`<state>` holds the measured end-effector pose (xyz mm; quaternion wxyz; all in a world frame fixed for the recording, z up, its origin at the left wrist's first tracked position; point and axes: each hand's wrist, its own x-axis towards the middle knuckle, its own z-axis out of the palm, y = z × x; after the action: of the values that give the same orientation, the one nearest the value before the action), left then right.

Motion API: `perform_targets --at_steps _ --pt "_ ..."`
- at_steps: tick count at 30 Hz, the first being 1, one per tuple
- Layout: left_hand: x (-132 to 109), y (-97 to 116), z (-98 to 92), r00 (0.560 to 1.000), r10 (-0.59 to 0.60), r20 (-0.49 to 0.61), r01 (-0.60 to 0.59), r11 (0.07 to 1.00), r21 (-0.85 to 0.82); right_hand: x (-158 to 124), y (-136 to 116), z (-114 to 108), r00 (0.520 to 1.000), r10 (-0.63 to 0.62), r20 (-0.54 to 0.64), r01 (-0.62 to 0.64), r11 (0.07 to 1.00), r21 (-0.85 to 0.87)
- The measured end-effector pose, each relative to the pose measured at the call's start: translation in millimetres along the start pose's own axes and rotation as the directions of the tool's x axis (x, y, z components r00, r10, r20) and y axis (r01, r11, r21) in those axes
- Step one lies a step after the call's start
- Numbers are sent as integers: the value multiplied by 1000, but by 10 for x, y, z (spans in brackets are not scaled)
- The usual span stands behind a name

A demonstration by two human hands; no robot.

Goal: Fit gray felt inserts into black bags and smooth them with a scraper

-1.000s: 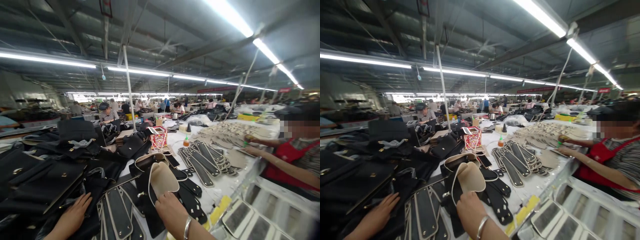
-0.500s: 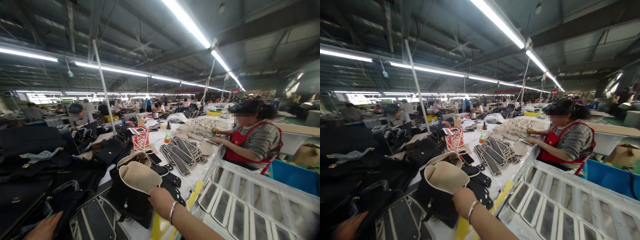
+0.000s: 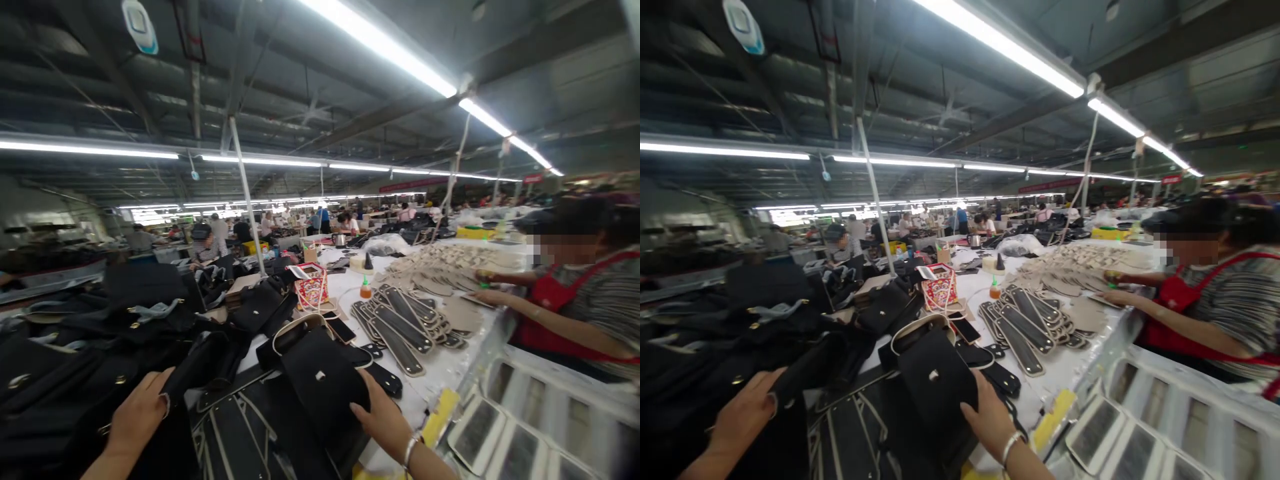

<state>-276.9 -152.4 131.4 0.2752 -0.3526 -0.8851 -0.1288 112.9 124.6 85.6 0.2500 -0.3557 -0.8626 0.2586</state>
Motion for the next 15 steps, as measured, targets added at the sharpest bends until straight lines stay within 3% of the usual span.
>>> perform_targets --at_steps 2,5,7,10,12,15 --pt "104 195 -226 996 -15 -86 11 999 -48 21 133 14 1000 -1 -16 1 1000 -12" --pt "282 469 -454 993 8 -115 -28 984 -173 76 308 5 995 -12 -101 5 998 -64" --pt "377 644 -579 989 37 -142 -71 967 -245 83 273 -40 982 -62 -180 46 994 -96" --pt "457 959 -777 987 36 -154 -87 935 -343 -4 -147 -137 960 -182 -212 171 983 -69" --pt "461 1223 -902 992 26 -126 -73 917 -391 -96 -614 -172 957 -257 -133 262 965 21" --pt "367 1671 -1042 991 98 -90 -128 887 -445 -194 -1313 -168 965 -259 -28 258 931 258"
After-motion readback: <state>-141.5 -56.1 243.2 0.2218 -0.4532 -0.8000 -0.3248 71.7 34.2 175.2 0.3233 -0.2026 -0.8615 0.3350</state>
